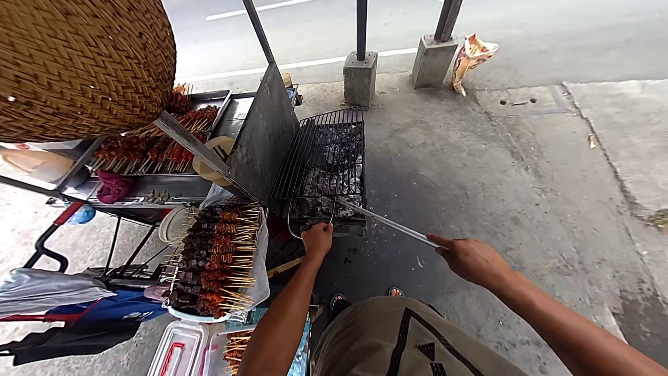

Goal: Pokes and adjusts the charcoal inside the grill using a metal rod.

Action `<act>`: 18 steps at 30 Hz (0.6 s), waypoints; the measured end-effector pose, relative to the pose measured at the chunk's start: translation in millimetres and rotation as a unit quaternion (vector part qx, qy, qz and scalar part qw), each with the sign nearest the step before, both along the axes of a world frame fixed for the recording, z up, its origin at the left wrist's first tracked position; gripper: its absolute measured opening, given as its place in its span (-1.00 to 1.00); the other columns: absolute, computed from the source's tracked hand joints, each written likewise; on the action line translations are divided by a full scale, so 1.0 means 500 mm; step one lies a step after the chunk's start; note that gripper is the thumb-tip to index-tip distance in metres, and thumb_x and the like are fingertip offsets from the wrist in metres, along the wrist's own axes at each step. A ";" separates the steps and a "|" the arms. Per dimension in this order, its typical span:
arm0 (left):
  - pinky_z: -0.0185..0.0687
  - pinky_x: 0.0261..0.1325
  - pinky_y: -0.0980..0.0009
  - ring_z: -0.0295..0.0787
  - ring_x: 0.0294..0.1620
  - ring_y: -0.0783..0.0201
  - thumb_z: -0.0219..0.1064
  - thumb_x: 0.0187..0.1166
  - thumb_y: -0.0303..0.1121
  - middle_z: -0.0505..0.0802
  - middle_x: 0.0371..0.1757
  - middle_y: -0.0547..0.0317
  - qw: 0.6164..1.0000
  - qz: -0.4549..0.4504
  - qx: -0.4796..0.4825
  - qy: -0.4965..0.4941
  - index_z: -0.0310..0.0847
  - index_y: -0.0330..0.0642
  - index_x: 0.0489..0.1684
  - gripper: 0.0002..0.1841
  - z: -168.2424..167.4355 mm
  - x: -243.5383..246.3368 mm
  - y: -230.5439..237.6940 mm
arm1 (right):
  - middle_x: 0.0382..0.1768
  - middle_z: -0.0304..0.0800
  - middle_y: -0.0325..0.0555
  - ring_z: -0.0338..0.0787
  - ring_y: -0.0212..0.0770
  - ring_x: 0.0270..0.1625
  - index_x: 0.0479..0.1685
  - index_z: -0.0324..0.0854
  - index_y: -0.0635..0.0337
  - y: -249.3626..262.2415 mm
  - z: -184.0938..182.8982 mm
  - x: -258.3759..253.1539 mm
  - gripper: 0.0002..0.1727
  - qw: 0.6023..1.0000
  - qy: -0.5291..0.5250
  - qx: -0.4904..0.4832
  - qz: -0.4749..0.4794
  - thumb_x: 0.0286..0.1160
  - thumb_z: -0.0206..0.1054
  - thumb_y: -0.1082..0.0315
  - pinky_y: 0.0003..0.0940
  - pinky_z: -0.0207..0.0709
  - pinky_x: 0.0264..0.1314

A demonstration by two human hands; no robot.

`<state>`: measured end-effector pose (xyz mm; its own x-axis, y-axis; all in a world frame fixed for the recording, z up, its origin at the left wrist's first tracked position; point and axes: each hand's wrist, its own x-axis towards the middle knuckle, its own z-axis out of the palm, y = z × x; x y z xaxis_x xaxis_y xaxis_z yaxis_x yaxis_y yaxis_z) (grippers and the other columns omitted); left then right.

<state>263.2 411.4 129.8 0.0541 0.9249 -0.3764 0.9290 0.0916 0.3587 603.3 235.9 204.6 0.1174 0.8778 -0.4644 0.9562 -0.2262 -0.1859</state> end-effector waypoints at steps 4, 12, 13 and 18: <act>0.30 0.54 0.00 0.76 0.21 0.20 0.03 0.81 0.07 0.90 0.04 0.15 1.000 0.007 -0.005 -0.006 0.81 -0.03 0.03 -0.53 0.010 -0.005 0.005 | -0.14 0.94 0.09 0.91 0.28 -0.09 0.62 0.52 -0.60 -0.080 0.066 0.072 -0.50 0.999 -0.023 0.038 -0.007 0.74 0.22 0.11 0.40 0.66 -0.09; 0.36 0.46 -0.05 0.77 0.16 0.14 0.05 0.81 0.05 0.89 -0.01 0.11 0.999 0.015 0.006 -0.028 0.82 -0.06 0.00 -0.53 0.015 0.006 0.002 | 0.01 0.91 0.13 0.88 0.29 0.07 0.75 0.38 -0.49 0.018 -0.011 0.017 -0.48 0.996 0.005 0.058 -0.061 0.83 0.03 0.07 0.36 0.65 0.08; 0.39 0.44 -0.05 0.77 0.15 0.14 0.05 0.81 0.05 0.89 -0.02 0.10 0.999 0.016 0.008 -0.029 0.82 -0.06 -0.01 -0.54 0.018 0.005 0.002 | 0.04 0.91 0.12 0.88 0.27 0.11 0.75 0.37 -0.50 0.028 -0.024 0.016 -0.47 0.997 0.004 0.043 -0.068 0.83 0.02 0.07 0.35 0.65 0.11; 0.40 0.42 -0.07 0.78 0.15 0.12 0.05 0.81 0.05 0.89 -0.03 0.09 0.999 0.016 0.010 -0.028 0.82 -0.07 -0.01 -0.53 0.024 0.003 0.004 | 0.02 0.92 0.10 0.88 0.26 0.09 0.74 0.38 -0.51 0.018 -0.015 0.017 -0.48 0.995 0.019 0.055 -0.084 0.84 0.03 0.04 0.35 0.65 0.11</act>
<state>264.6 413.4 141.9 0.0452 0.9338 -0.3548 0.9042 0.1127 0.4119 611.7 245.1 197.0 0.2509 0.8927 -0.3743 0.8987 -0.3585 -0.2526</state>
